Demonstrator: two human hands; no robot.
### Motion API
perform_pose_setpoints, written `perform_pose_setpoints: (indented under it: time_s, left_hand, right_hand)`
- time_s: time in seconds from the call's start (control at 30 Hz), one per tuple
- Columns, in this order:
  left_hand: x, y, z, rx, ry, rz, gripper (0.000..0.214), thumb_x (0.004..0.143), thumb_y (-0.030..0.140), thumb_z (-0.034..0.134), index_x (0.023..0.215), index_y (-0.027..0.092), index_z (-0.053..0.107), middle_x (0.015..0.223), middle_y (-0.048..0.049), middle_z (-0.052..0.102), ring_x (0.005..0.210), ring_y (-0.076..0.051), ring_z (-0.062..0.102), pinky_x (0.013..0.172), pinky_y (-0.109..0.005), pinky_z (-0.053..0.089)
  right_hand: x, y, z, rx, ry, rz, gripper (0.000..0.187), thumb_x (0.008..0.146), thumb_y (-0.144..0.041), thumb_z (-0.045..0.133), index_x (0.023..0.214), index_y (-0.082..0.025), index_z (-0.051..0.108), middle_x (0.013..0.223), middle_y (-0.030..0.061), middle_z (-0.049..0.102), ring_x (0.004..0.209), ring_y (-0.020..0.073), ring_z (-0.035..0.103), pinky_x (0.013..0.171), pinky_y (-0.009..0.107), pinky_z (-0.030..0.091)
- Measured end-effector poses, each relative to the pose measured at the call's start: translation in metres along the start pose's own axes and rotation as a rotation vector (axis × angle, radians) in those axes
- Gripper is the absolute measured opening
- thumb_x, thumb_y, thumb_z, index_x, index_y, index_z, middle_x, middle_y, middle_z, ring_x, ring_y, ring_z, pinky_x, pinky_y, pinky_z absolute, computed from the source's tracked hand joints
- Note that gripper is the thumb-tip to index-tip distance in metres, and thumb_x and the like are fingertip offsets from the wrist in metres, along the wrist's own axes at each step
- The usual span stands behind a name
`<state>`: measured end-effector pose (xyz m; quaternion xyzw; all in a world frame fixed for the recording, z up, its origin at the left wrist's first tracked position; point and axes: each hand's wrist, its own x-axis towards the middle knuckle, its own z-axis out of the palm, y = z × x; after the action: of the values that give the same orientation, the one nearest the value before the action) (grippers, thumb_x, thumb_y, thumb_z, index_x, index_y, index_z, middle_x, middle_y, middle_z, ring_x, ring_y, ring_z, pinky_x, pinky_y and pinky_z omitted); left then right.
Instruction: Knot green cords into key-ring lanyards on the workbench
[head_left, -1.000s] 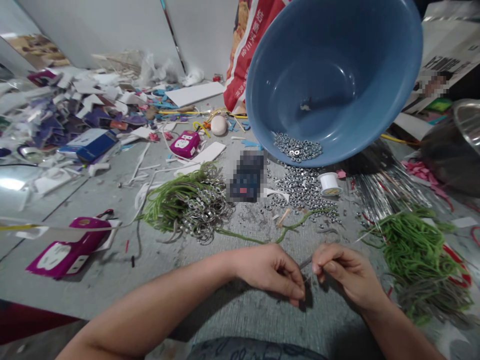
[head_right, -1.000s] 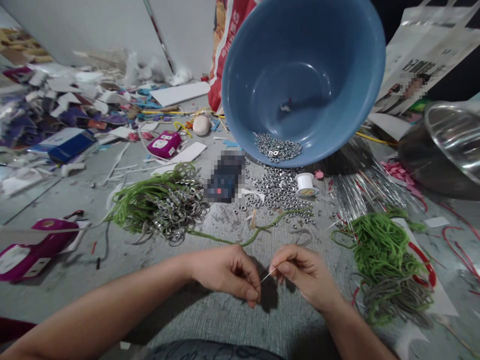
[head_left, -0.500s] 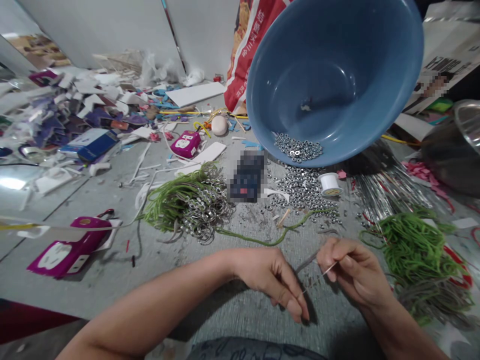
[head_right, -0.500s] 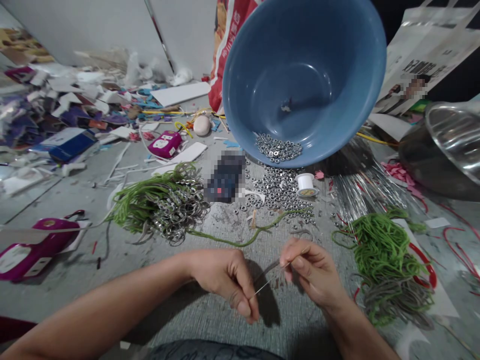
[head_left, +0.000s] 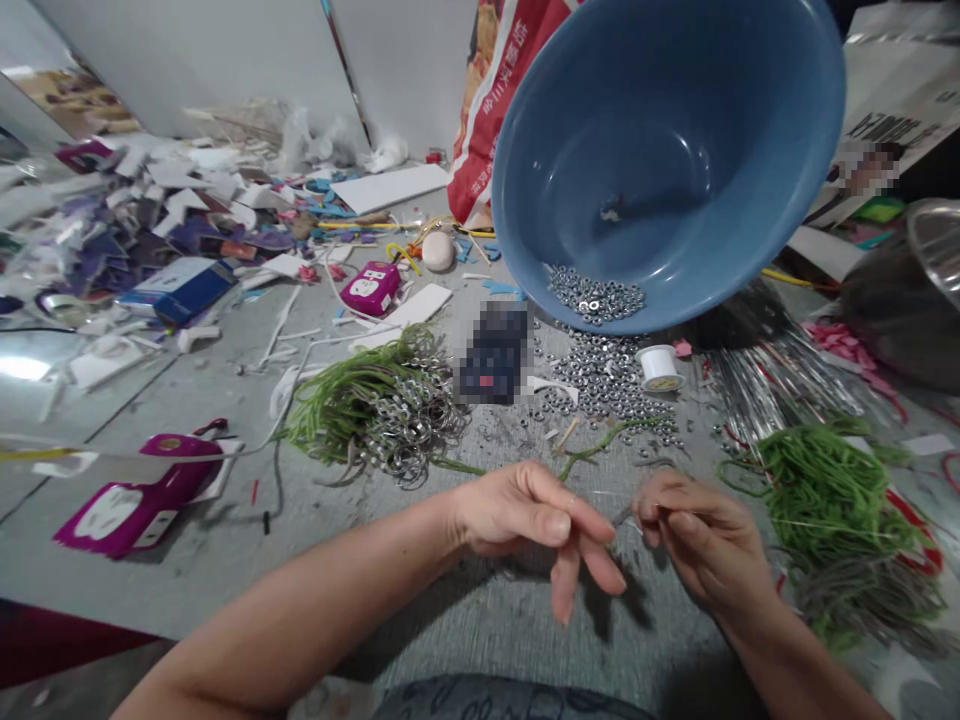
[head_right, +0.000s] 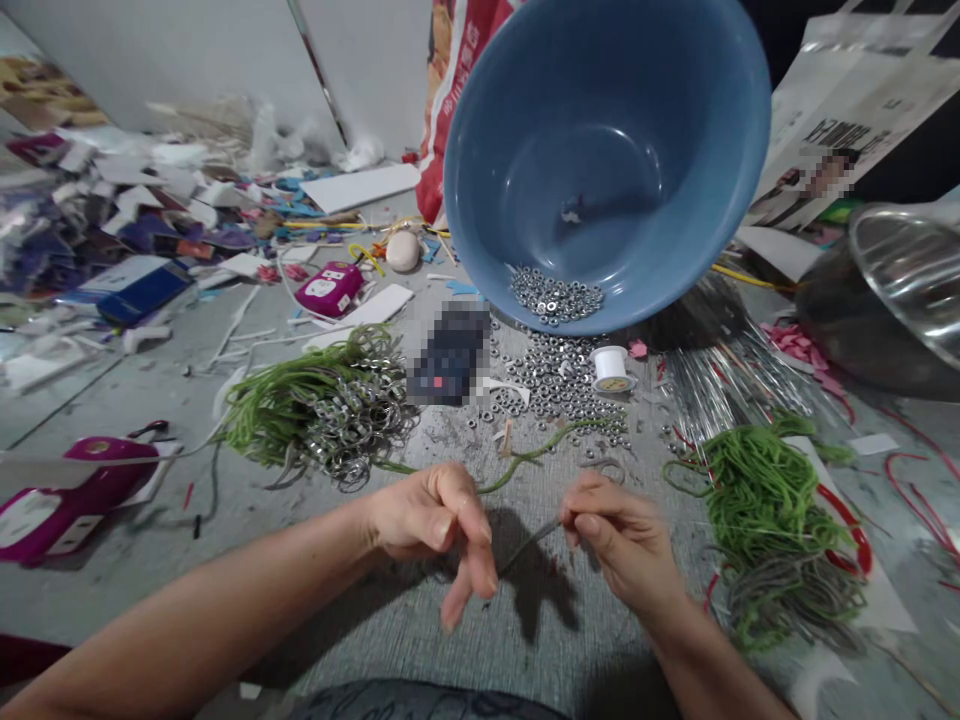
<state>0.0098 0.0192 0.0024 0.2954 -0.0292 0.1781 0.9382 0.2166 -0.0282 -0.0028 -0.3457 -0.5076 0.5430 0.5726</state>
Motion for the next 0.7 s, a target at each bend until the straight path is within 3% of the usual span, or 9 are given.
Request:
perform_pose_setpoints:
  time_s: [0.13, 0.4, 0.57, 0.7]
  left_hand:
    - [0.002, 0.002, 0.002, 0.026, -0.021, 0.081, 0.024, 0.078, 0.035, 0.063, 0.099, 0.026, 0.068, 0.095, -0.0039, 0.071, 0.063, -0.015, 0.069, 0.055, -0.025, 0.053]
    - [0.003, 0.003, 0.003, 0.051, 0.07, 0.17, 0.024, 0.079, 0.034, 0.062, 0.102, 0.028, 0.067, 0.105, -0.0062, 0.067, 0.063, -0.015, 0.069, 0.056, -0.024, 0.054]
    - [0.004, 0.004, 0.007, 0.152, 0.263, 0.189, 0.026, 0.074, 0.039, 0.066, 0.099, 0.03, 0.068, 0.113, -0.0086, 0.063, 0.056, -0.015, 0.068, 0.052, -0.025, 0.053]
    - [0.006, 0.003, 0.014, 0.468, 0.485, 0.124, 0.035, 0.073, 0.042, 0.066, 0.103, 0.024, 0.067, 0.11, -0.0102, 0.065, 0.053, -0.01, 0.065, 0.056, -0.024, 0.052]
  right_hand:
    - [-0.003, 0.006, -0.005, -0.076, -0.016, -0.031, 0.016, 0.079, -0.027, 0.062, 0.093, -0.03, 0.071, 0.07, 0.0023, 0.062, 0.058, 0.0109, 0.055, 0.046, 0.022, 0.046]
    - [-0.003, 0.003, -0.004, -0.378, -0.045, -0.144, 0.021, 0.081, -0.022, 0.059, 0.098, -0.03, 0.07, 0.065, 0.0018, 0.065, 0.057, 0.0118, 0.057, 0.049, 0.023, 0.049]
    - [0.002, -0.007, 0.006, -0.604, -0.171, -0.24, 0.025, 0.082, -0.023, 0.057, 0.104, -0.031, 0.068, 0.072, 0.0022, 0.068, 0.063, 0.0129, 0.064, 0.055, 0.021, 0.053]
    - [0.002, -0.006, 0.009, -0.784, -0.243, -0.304, 0.026, 0.083, -0.021, 0.055, 0.105, -0.029, 0.067, 0.071, 0.0018, 0.068, 0.064, 0.0123, 0.065, 0.055, 0.019, 0.053]
